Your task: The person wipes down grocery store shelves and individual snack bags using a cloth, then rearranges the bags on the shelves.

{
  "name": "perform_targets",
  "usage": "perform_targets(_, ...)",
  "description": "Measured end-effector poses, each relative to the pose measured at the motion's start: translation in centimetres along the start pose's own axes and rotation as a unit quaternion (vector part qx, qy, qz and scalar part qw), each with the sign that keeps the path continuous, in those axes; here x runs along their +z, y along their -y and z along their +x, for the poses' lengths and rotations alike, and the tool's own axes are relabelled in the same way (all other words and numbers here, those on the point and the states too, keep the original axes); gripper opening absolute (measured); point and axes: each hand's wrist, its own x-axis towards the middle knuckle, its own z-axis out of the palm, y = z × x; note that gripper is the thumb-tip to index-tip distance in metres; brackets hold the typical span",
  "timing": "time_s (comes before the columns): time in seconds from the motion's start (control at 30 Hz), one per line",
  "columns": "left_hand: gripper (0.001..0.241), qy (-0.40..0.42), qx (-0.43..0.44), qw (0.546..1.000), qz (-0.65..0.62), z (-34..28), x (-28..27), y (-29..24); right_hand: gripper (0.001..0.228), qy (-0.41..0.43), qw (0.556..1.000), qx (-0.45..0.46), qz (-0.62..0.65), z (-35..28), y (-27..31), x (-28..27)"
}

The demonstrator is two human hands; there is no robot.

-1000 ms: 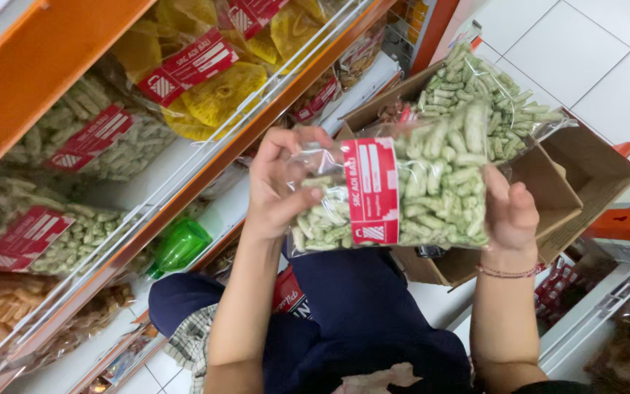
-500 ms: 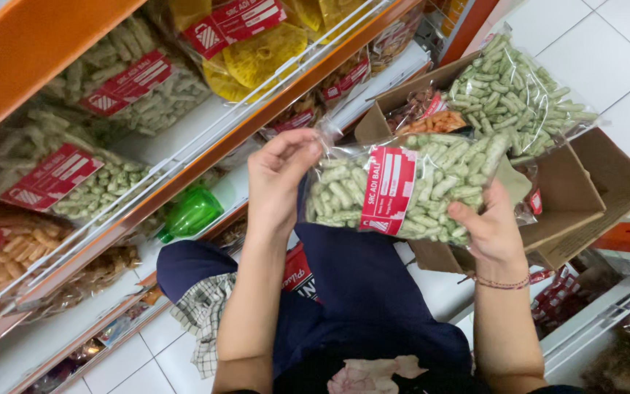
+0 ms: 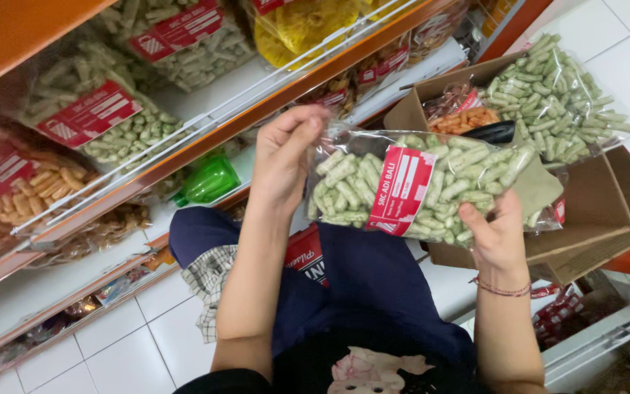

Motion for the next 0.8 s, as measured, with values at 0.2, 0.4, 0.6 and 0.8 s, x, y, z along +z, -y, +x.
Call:
perform_targets(0.2,0.009,-0.039,0.148,0.988,-0.023,-0.7,-1.5,-0.1,0.054,0.006,1.000,0.007,0.003,-1.3,-1.3,-0.1)
perform_targets(0.4,0.018,-0.080,0.211,0.966,0.126,-1.9,-2.9,-4.6,0.060,0.000,0.997,-0.022,0.075,-1.3,-0.1,0.2)
perform_targets(0.6,0.038,0.065,0.063,0.965,0.245,-3.9,1.2,-1.5,0.072,0.001,0.996,-0.046,0.072,-1.1,-1.0,1.5)
perform_targets(0.8,0.032,0.046,0.073,0.960,0.265,-4.2,2.7,-2.4,0.080,-0.018,0.997,-0.026,0.064,-1.0,-1.0,2.6)
